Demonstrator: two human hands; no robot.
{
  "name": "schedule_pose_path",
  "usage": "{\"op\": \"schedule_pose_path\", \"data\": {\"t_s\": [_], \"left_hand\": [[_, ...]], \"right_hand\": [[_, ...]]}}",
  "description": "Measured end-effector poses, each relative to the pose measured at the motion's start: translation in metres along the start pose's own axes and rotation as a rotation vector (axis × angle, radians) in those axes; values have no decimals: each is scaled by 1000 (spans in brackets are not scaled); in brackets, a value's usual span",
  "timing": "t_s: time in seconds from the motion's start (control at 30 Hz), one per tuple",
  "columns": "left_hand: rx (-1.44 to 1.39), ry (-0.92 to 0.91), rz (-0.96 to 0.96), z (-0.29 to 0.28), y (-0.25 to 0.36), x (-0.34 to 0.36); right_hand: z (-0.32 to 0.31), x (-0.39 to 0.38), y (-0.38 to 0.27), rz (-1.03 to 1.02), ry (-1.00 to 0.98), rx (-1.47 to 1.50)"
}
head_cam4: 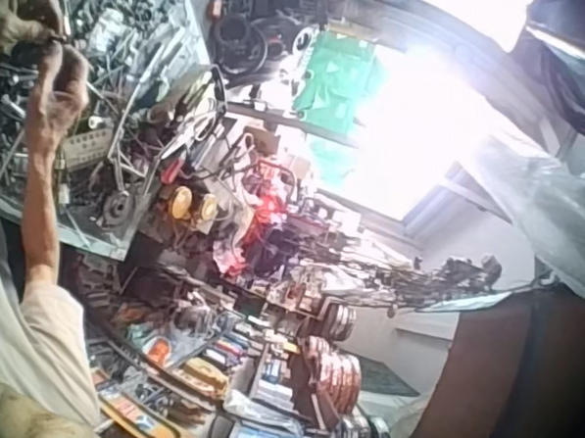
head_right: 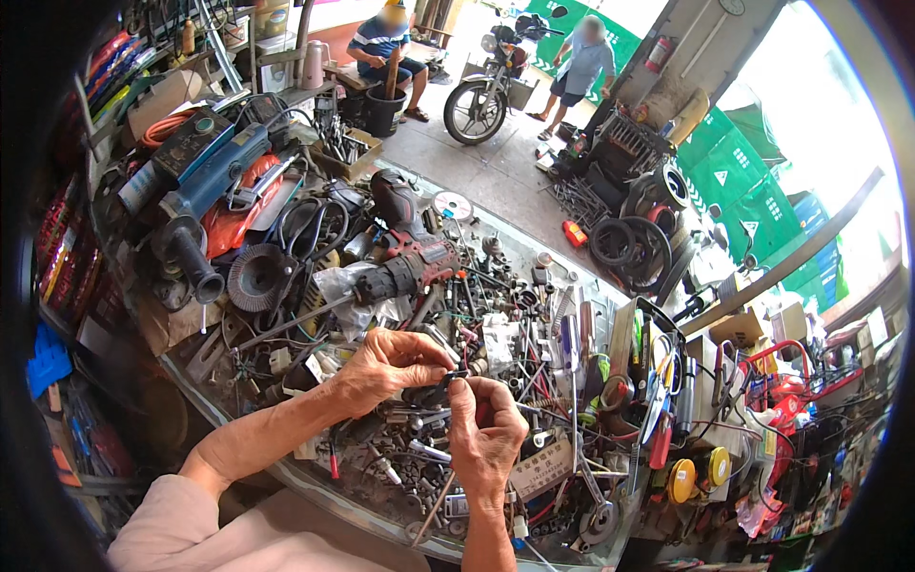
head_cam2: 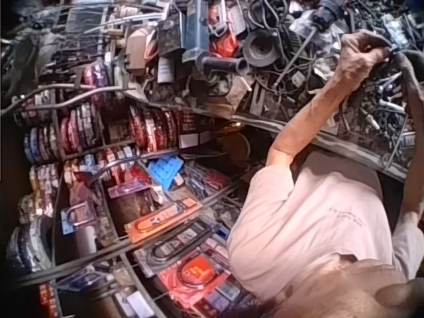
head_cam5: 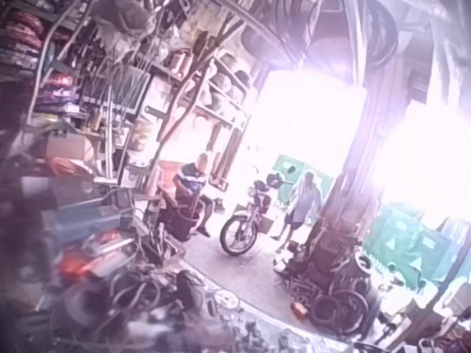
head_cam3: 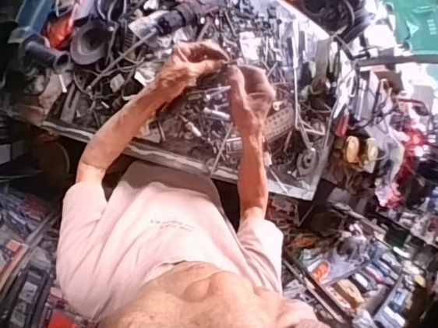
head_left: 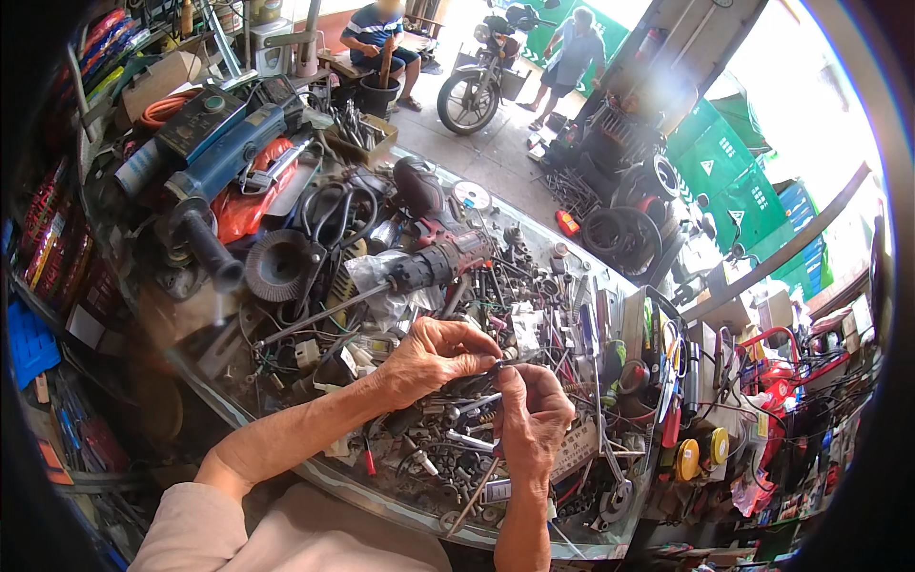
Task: The person uses a screwdriver to disassemble a small black mechanical component on a cluttered workbench. They remove a screw and separate the casing, then use a wrench to adjust a bolt on the internal mechanism. The person continues to manipulate the small parts with their hands and tools throughout the clip.
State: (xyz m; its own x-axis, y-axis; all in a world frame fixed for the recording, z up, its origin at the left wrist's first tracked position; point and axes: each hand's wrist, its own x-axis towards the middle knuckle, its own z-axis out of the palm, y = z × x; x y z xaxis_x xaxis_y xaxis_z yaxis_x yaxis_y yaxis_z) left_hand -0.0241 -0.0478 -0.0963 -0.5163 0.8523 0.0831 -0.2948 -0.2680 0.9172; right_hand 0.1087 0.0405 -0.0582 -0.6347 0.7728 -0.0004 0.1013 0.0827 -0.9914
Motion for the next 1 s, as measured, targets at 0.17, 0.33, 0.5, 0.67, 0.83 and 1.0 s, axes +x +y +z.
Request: {"op": "schedule_pose_path", "data": {"t_s": [0.17,0.33,0.5,0.67,0.83,1.0], "left_hand": [[-5,30,-38,4,6,-2],[19,15,-5,2,4,-1],[15,3,12,1,-1,0],[10,-9,21,1,-1,0],[4,-16,-15,2,2,0],[46,-19,-11,0,2,0]], "right_hand": [[2,-1,3,-47,2,-42],[1,-1,0,-15,-13,-40],[3,-2,-3,25,-11,-50],[2,-1,1,37,-24,-39],[0,-1,5,53,-41,-34],[3,-2,3,-19,-33,-86]]}}
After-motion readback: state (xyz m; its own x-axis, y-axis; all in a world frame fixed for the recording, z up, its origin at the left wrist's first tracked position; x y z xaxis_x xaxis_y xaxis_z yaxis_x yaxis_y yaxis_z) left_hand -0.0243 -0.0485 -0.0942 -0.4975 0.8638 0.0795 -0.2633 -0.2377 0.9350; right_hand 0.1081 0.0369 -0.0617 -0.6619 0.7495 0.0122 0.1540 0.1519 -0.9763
